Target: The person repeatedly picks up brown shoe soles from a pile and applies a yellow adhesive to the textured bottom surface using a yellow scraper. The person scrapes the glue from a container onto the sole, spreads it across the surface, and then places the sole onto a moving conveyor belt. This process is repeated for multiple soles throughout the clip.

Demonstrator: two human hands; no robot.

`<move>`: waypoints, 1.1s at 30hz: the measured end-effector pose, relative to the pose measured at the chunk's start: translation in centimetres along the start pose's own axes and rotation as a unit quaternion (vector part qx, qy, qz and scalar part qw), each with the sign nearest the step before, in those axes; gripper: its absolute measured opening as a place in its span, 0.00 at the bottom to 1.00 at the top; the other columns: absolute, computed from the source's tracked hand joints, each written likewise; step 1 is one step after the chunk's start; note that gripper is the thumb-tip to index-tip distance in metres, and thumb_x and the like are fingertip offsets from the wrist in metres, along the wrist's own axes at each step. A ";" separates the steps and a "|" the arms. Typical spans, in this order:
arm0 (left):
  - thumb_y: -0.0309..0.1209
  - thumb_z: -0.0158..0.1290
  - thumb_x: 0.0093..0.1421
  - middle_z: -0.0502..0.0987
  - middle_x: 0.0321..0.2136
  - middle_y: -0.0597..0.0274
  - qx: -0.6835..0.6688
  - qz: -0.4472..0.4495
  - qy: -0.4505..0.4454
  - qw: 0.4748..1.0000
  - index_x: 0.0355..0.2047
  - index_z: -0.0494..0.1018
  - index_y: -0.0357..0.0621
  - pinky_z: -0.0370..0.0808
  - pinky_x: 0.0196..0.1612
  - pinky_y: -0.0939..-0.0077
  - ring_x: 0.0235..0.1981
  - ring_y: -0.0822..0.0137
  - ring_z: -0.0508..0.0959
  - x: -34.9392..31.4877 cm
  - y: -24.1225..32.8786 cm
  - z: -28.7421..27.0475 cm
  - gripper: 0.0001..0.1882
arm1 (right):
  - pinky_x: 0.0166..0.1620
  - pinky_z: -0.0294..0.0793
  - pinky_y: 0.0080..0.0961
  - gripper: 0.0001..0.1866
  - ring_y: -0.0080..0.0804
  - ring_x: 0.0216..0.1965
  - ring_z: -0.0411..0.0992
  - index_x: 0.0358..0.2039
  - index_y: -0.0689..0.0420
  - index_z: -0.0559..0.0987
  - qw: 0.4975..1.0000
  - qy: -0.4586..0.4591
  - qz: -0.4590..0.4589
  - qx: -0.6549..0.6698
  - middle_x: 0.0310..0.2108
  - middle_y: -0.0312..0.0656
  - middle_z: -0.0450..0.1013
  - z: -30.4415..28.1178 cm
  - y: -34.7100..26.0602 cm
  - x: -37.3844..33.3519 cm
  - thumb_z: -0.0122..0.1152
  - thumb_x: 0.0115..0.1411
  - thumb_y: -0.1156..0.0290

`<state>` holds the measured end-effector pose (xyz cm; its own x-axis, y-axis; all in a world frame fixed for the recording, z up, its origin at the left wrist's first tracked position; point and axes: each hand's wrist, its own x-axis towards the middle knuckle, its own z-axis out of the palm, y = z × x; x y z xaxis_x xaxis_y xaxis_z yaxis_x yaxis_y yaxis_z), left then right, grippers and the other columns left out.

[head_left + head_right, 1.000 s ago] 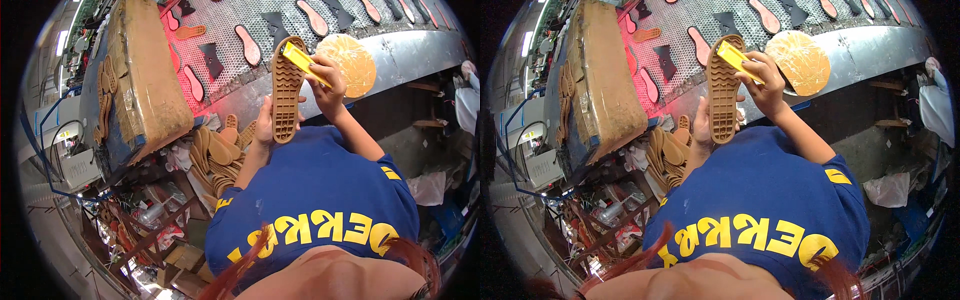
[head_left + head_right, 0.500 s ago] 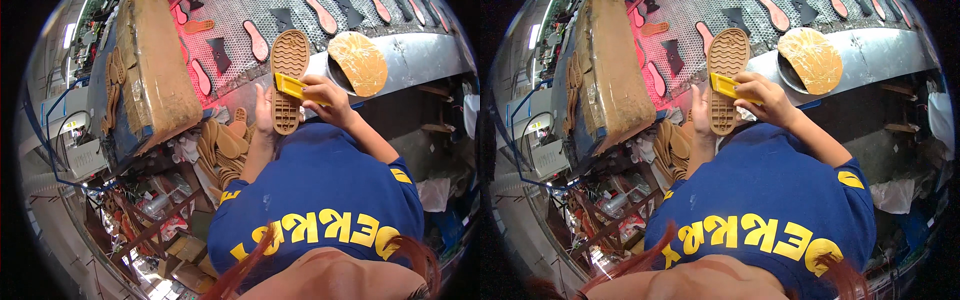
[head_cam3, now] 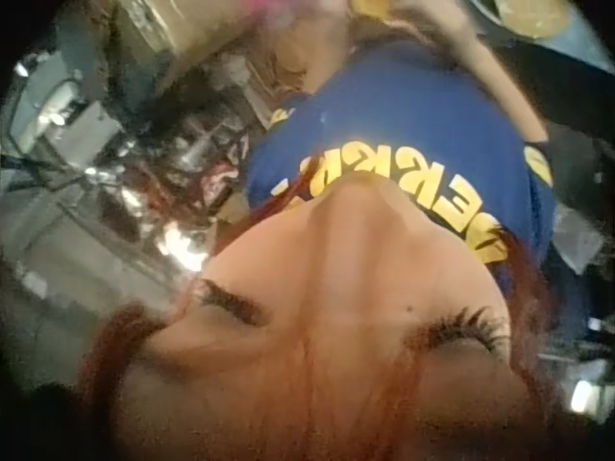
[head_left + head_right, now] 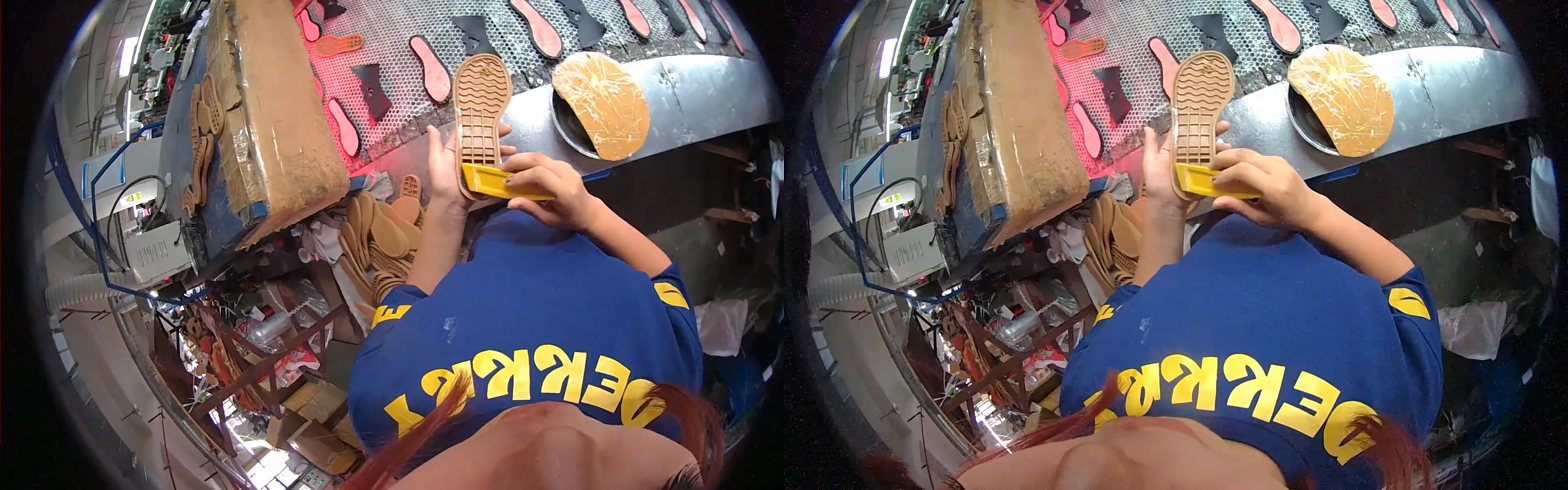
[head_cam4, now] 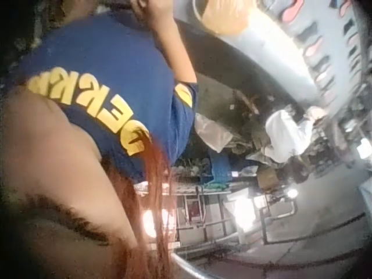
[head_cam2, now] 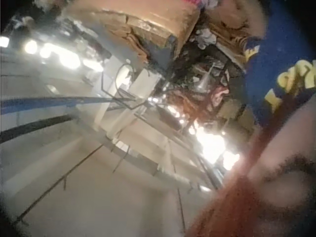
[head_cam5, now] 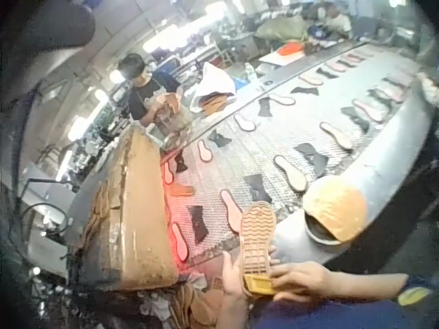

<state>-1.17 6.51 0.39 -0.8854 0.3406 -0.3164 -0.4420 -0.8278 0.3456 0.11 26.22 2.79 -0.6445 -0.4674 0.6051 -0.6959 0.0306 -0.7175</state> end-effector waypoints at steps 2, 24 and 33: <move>0.66 0.15 0.63 0.71 0.49 0.34 -0.021 -0.004 0.006 1.000 0.61 0.57 0.37 0.81 0.37 0.47 0.38 0.41 0.80 0.2 0.0 0.3 0.47 | 0.41 0.77 0.35 0.16 0.47 0.40 0.76 0.37 0.60 0.73 1.000 0.018 0.002 -0.006 0.43 0.49 0.74 0.1 0.2 0.1 0.70 0.51 0.72; 0.64 0.17 0.65 0.69 0.54 0.36 -0.011 -0.080 -0.138 0.987 0.63 0.55 0.37 0.81 0.39 0.49 0.47 0.43 0.77 0.1 0.8 -1.2 0.45 | 0.51 0.70 0.26 0.06 0.31 0.46 0.72 0.37 0.62 0.76 0.946 -0.002 0.110 0.305 0.44 0.43 0.73 -4.9 4.2 1.0 0.56 0.58 0.81; 0.38 0.47 0.67 0.63 0.61 0.50 0.084 0.182 -0.014 0.980 0.65 0.55 0.47 0.67 0.61 0.50 0.62 0.53 0.64 0.9 0.4 -1.4 0.28 | 0.39 0.71 0.35 0.05 0.48 0.36 0.72 0.36 0.60 0.78 0.909 0.118 0.258 -0.306 0.33 0.48 0.73 -4.1 12.6 -11.4 0.57 0.58 0.77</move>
<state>-1.93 5.85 -1.03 -0.9913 0.0510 -0.1217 -0.1121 -0.8126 0.5720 -2.62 35.55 -11.69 -0.9349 -0.0504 0.3512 -0.2803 0.7120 -0.6439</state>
